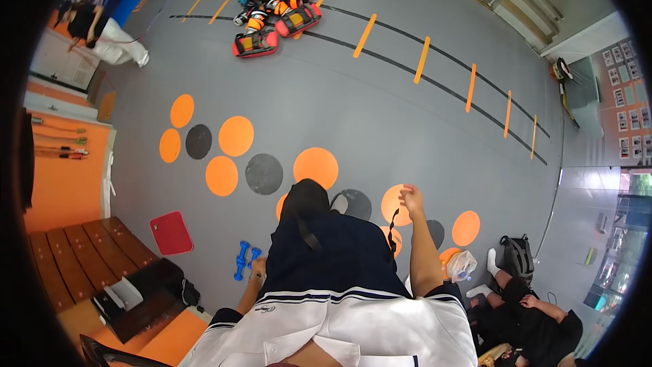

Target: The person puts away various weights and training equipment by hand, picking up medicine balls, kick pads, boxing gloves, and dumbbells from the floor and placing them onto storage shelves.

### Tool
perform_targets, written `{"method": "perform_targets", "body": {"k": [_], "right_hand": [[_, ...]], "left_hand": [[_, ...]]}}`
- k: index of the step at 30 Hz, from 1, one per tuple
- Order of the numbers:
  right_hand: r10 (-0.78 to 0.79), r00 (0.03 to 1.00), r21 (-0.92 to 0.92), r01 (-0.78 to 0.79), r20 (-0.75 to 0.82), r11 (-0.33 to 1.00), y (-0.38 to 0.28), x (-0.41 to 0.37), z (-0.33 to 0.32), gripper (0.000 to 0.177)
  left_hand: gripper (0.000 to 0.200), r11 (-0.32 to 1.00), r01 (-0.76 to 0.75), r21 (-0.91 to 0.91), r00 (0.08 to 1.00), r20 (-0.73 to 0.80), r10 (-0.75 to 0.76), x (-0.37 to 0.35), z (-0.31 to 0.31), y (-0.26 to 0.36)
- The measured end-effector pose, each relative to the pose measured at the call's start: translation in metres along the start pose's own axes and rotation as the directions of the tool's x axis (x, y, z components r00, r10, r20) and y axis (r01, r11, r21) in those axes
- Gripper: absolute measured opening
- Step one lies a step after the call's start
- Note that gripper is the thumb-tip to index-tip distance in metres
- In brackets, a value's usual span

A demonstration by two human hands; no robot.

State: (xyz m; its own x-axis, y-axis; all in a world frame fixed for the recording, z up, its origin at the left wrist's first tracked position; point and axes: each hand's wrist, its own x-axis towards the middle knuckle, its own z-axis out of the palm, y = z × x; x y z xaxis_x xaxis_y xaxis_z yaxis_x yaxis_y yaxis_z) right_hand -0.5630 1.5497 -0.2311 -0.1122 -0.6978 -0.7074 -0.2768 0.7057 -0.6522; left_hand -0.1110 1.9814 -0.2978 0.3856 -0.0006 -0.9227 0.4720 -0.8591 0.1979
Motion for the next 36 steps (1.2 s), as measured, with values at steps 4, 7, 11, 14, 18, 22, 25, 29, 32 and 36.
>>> {"method": "perform_targets", "body": {"k": [4,7,11,14,18,22,25,29,32,36], "right_hand": [[-0.064,0.998,0.028,0.064,0.026,0.998,-0.113,0.073,0.015,0.036],[-0.036,0.998,-0.009,0.036,0.048,0.999,-0.15,0.136,0.022,0.037],[0.148,0.989,-0.023,-0.148,-0.001,0.989,-0.192,0.186,0.025,0.039],[0.231,0.973,0.02,-0.231,-0.005,0.973,-0.237,0.205,0.044,0.039],[0.214,0.976,0.145,-0.216,0.033,0.966,-0.251,0.292,0.046,0.037],[0.246,0.968,0.132,-0.251,0.051,0.959,-0.337,0.388,0.045,0.032],[0.229,0.969,0.053,-0.234,0.091,0.971,-0.419,0.47,0.021,0.029],[0.233,0.966,-0.341,-0.181,0.116,0.922,-0.588,0.597,0.021,0.024],[0.09,0.989,-0.421,-0.031,0.121,0.906,-0.728,0.703,0.046,0.023],[-0.143,0.969,-0.314,0.203,0.203,0.928,-0.892,0.815,0.118,0.021]], "left_hand": [[0.033,0.988,0.131,0.078,0.984,0.113,-0.139,0.061,0.054,0.071],[0.03,0.991,-0.028,0.13,0.991,0.131,0.011,0.092,0.091,0.172],[0.028,0.81,-0.473,0.348,0.879,0.255,0.404,0.155,0.149,0.383],[0.026,0.853,-0.521,-0.039,0.829,0.214,0.516,0.085,0.196,0.613],[0.028,0.725,-0.686,-0.062,0.704,0.194,0.683,0.018,0.252,0.862],[0.028,0.683,-0.726,-0.079,0.674,0.121,0.729,0.033,0.295,1.003],[0.025,0.752,-0.644,-0.138,0.755,0.037,0.654,0.069,0.326,1.035],[0.022,0.947,-0.296,-0.123,0.95,0.064,0.306,0.094,0.382,1.004],[0.026,0.868,-0.491,0.076,0.869,-0.034,0.494,0.104,0.427,0.958],[0.024,0.984,-0.174,0.035,0.983,0.063,0.171,0.061,0.473,1.019]]}}
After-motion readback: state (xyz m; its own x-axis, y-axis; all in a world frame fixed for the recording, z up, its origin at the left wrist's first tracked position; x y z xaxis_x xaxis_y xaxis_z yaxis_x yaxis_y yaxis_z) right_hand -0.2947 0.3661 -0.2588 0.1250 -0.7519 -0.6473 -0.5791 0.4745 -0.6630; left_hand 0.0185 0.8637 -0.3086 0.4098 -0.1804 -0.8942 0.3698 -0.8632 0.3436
